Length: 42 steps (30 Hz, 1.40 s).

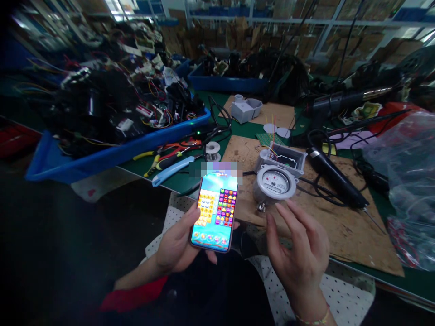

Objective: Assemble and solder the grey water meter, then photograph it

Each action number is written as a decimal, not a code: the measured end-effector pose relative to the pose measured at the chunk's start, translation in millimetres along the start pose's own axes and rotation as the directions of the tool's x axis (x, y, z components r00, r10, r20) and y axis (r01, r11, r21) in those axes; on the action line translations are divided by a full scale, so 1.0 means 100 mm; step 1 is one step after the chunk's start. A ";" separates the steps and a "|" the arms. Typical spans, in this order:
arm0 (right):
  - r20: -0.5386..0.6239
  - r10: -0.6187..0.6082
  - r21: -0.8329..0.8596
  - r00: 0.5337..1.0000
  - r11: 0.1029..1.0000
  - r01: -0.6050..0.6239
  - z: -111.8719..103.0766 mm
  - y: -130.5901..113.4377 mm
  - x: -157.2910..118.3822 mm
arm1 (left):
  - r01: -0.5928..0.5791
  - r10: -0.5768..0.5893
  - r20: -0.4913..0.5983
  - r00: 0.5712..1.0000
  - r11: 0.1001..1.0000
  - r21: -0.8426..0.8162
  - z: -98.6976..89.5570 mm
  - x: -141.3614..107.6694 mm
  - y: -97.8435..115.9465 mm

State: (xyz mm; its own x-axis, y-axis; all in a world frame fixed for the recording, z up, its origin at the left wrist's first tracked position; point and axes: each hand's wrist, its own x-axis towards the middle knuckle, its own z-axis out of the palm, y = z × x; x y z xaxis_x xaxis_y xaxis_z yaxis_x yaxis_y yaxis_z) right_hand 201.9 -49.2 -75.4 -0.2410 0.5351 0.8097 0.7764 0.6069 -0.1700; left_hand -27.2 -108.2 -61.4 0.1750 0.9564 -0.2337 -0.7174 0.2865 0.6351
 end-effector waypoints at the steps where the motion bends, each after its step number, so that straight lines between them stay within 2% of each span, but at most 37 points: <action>1: -0.003 -0.009 -0.001 1.000 1.000 0.009 -0.01 -0.01 0.00 | -0.011 0.011 0.017 1.000 1.000 0.013 0.00 -0.01 0.01; 7: -0.009 -0.042 -0.031 0.999 0.999 0.041 -0.07 -0.08 -0.01 | -0.074 0.063 0.133 0.989 0.994 0.085 -0.06 -0.05 0.01; 9: -0.023 -0.057 -0.053 0.998 0.997 0.056 -0.08 -0.09 -0.01 | -0.086 0.071 0.142 0.987 0.991 0.101 -0.08 -0.04 -0.02; 14: -0.028 -0.066 -0.047 0.997 0.997 0.064 -0.11 -0.11 0.00 | -0.103 0.091 0.085 0.992 0.982 0.156 -0.09 -0.04 -0.04; 17: -0.022 -0.054 -0.032 0.998 0.998 0.054 -0.13 -0.12 -0.01 | -0.074 0.063 0.067 0.996 0.981 0.182 -0.09 -0.05 0.00; 24: -0.012 -0.061 -0.011 0.998 0.998 0.061 -0.14 -0.17 -0.02 | -0.044 0.042 0.025 0.999 0.992 0.118 -0.09 -0.05 0.03; 30: 0.040 -0.153 0.120 0.987 0.982 0.147 -0.11 -0.27 -0.01 | -0.044 0.050 -0.050 0.997 0.992 0.115 -0.08 -0.01 0.03; 36: 0.055 -0.173 0.198 0.983 0.967 0.159 -0.08 -0.30 -0.03 | -0.072 0.085 -0.121 0.989 0.992 0.101 -0.09 0.03 -0.02; 39: 0.056 -0.170 0.208 0.984 0.966 0.155 -0.07 -0.30 -0.03 | -0.066 0.094 -0.175 0.980 0.985 0.156 -0.08 0.03 -0.02; 42: 0.076 -0.162 0.224 0.984 0.964 0.142 -0.06 -0.32 -0.03 | -0.043 0.087 -0.158 0.984 0.964 0.263 -0.08 0.03 -0.02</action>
State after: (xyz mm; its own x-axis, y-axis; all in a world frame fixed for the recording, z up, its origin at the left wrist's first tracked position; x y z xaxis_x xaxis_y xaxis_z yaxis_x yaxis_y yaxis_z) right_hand 181.4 -73.7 -68.4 -0.4075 0.4728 0.7813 0.5842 0.7925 -0.1748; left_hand -30.6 -106.3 -69.5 0.0035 0.9568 -0.2908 -0.5216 0.2498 0.8158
